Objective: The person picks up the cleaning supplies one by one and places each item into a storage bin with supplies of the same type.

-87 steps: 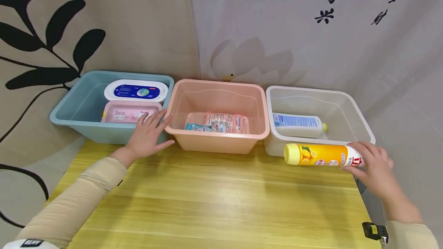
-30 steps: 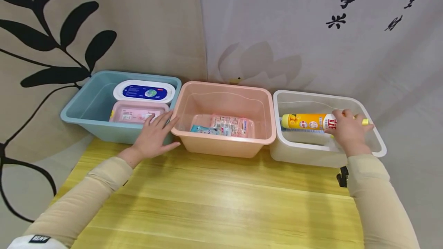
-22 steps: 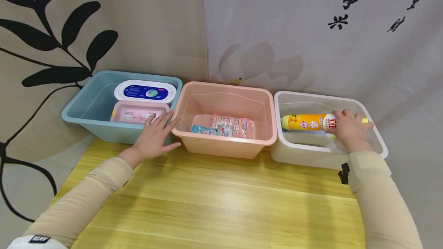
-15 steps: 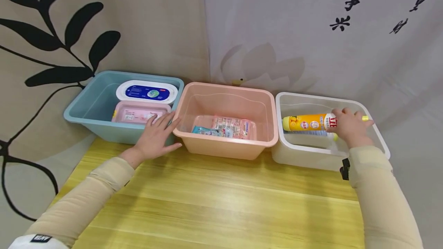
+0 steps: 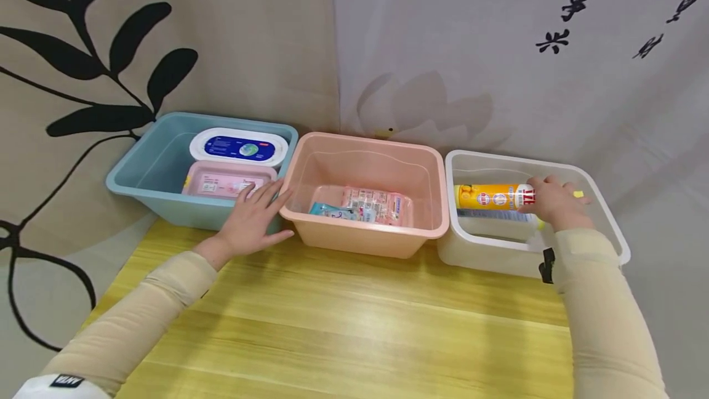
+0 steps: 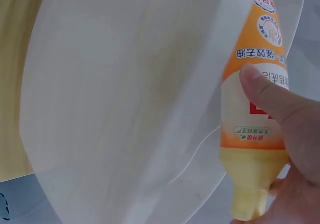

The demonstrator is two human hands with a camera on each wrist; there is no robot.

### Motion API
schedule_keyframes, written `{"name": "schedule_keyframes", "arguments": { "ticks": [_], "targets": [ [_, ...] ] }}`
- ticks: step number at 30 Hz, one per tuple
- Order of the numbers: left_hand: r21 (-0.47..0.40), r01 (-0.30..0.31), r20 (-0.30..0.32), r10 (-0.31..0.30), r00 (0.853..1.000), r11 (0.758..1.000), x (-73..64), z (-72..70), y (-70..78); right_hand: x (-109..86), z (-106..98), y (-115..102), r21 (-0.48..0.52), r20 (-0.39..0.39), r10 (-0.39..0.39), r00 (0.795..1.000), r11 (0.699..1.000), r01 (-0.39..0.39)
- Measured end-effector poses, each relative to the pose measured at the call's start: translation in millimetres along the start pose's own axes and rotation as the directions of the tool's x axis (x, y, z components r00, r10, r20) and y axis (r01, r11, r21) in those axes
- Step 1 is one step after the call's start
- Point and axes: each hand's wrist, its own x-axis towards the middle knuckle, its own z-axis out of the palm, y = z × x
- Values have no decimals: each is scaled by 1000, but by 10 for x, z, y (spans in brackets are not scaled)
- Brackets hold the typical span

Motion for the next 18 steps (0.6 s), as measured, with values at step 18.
{"name": "schedule_keyframes", "arguments": {
  "ticks": [18],
  "targets": [
    [17, -10, 12, 10, 1000, 1000, 31, -6, 39, 172, 55, 112, 41, 119, -4, 993, 999, 0]
  ]
}}
